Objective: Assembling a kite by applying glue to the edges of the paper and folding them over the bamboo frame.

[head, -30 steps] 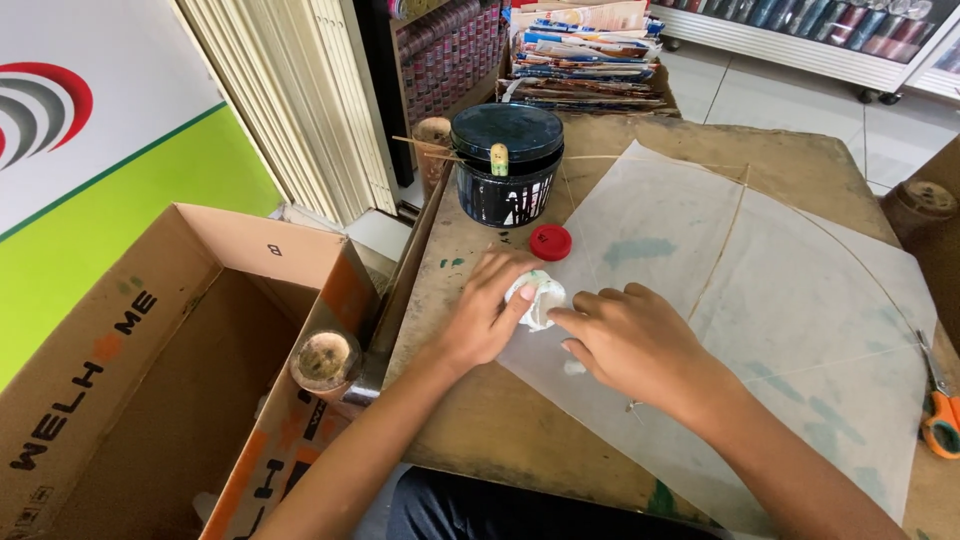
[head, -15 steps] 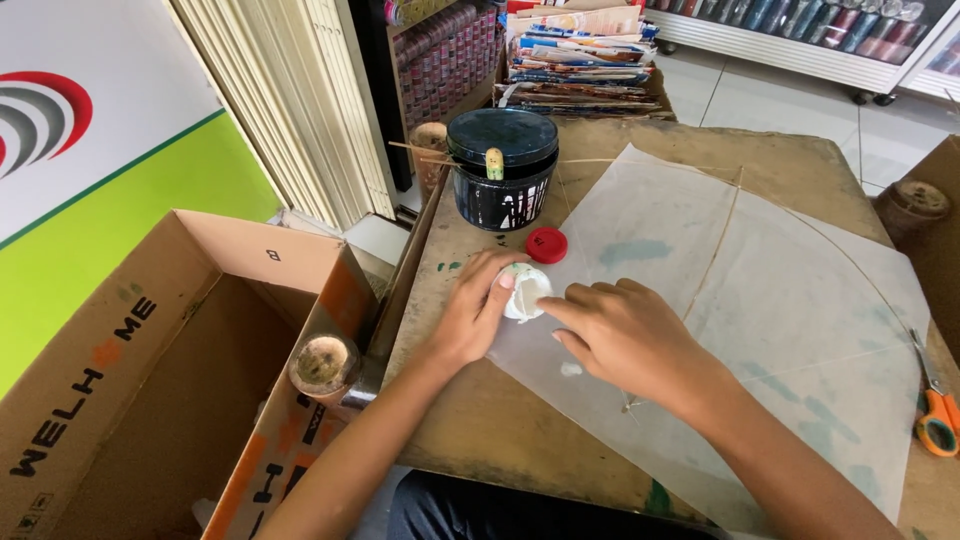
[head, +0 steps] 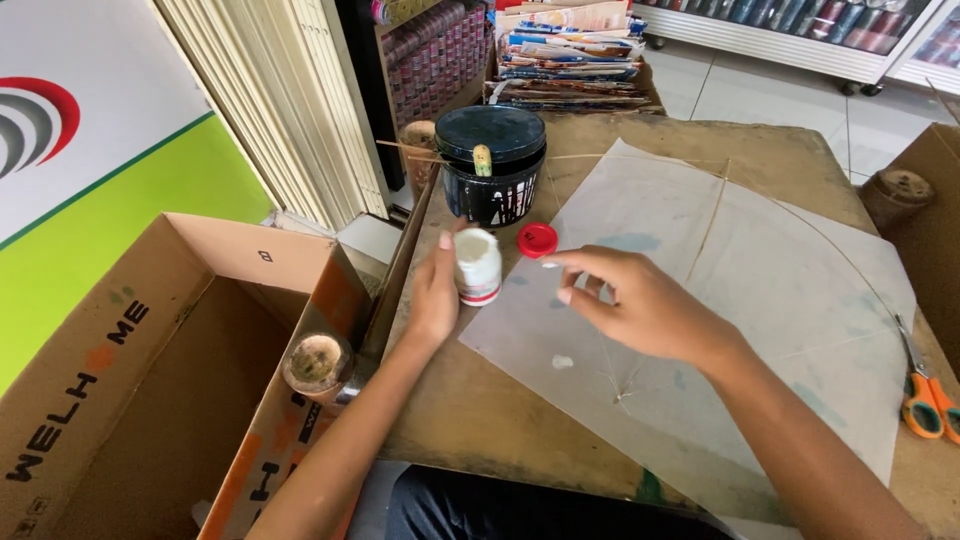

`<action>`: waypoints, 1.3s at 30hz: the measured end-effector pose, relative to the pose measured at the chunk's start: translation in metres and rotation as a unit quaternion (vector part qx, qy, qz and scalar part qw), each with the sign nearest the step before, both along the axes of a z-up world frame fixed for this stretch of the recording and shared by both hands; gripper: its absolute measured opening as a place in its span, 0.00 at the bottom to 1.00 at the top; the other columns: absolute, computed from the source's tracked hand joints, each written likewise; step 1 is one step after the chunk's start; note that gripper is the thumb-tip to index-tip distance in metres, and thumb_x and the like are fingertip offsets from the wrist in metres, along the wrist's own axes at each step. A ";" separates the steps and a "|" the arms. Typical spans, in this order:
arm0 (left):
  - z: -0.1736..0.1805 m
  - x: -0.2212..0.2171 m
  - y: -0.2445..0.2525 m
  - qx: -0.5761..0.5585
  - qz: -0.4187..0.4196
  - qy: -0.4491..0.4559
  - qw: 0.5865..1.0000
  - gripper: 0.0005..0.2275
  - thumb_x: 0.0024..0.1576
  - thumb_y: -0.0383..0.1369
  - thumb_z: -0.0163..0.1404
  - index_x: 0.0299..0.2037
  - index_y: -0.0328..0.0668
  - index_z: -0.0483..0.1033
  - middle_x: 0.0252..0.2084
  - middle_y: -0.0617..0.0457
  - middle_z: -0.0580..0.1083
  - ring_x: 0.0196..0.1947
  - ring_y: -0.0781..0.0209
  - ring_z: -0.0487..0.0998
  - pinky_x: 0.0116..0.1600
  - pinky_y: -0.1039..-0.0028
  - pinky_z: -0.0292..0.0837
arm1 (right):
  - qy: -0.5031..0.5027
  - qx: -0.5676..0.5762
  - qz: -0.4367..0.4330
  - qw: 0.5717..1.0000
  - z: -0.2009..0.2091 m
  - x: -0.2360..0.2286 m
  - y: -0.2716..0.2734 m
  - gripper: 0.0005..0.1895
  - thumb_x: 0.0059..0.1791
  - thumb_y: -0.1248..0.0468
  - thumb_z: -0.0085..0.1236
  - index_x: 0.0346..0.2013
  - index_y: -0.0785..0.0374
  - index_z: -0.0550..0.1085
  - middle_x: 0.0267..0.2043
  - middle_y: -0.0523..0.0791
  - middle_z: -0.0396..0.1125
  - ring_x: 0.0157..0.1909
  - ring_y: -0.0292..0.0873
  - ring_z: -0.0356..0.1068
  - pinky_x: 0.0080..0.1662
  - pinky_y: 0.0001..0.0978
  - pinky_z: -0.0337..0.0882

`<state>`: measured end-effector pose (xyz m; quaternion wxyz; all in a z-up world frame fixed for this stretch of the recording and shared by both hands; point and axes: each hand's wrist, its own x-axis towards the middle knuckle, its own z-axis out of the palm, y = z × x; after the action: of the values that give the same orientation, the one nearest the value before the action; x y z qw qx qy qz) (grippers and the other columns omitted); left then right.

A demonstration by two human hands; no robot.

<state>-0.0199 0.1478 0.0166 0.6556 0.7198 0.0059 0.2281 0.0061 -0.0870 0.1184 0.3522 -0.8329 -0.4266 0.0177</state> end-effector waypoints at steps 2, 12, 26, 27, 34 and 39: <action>0.011 -0.004 0.000 0.005 0.031 0.015 0.999 0.28 0.69 0.47 0.26 0.64 0.30 0.68 0.62 0.28 0.69 0.67 0.33 0.64 0.73 0.47 0.52 | 0.004 0.005 -0.012 1.000 -0.002 0.003 -0.009 0.21 0.49 0.68 0.55 0.57 0.61 0.75 0.36 0.50 0.76 0.29 0.45 0.74 0.31 0.34 0.70; 0.044 -0.008 -0.018 0.096 0.121 -0.378 0.913 0.11 0.70 0.32 0.35 0.50 0.29 0.67 0.52 0.39 0.68 0.60 0.44 0.68 0.69 0.55 0.60 | 0.019 0.026 -0.124 0.992 0.005 -0.009 -0.078 0.22 0.49 0.69 0.55 0.58 0.60 0.74 0.38 0.50 0.76 0.31 0.46 0.74 0.31 0.33 0.69; 0.017 0.056 -0.139 0.173 -0.210 0.109 0.956 0.17 0.59 0.30 0.45 0.59 0.45 0.74 0.57 0.44 0.75 0.59 0.47 0.76 0.63 0.58 0.71 | 0.016 0.027 -0.210 0.977 -0.021 0.014 -0.161 0.22 0.52 0.70 0.49 0.62 0.63 0.71 0.41 0.52 0.75 0.32 0.47 0.76 0.31 0.34 0.71; 0.020 0.056 -0.142 0.179 -0.215 0.125 0.952 0.18 0.59 0.31 0.44 0.60 0.43 0.73 0.58 0.42 0.74 0.61 0.46 0.75 0.64 0.57 0.70 | 0.022 0.025 -0.207 0.978 -0.022 0.015 -0.163 0.22 0.52 0.70 0.49 0.62 0.62 0.70 0.41 0.52 0.75 0.33 0.48 0.76 0.31 0.35 0.71; 0.013 0.071 -0.159 0.120 -0.248 0.154 0.949 0.19 0.60 0.31 0.44 0.61 0.37 0.73 0.58 0.37 0.75 0.59 0.46 0.75 0.63 0.58 0.72 | 0.002 -0.005 -0.184 0.983 -0.042 0.040 -0.160 0.23 0.51 0.73 0.49 0.62 0.62 0.70 0.41 0.53 0.75 0.33 0.51 0.77 0.31 0.39 0.73; 0.027 0.047 -0.169 -0.158 -0.349 0.204 0.901 0.25 0.61 0.26 0.40 0.67 0.14 0.55 0.58 0.22 0.69 0.59 0.38 0.73 0.65 0.56 0.69 | -0.057 -0.075 -0.158 0.983 -0.045 0.037 -0.154 0.26 0.51 0.71 0.47 0.65 0.54 0.68 0.41 0.47 0.72 0.33 0.46 0.76 0.31 0.37 0.75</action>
<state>0.0273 -0.0209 0.0433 0.7827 0.5934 -0.0765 -0.1712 0.0432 -0.2411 0.0731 0.2625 -0.9135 -0.3061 -0.0539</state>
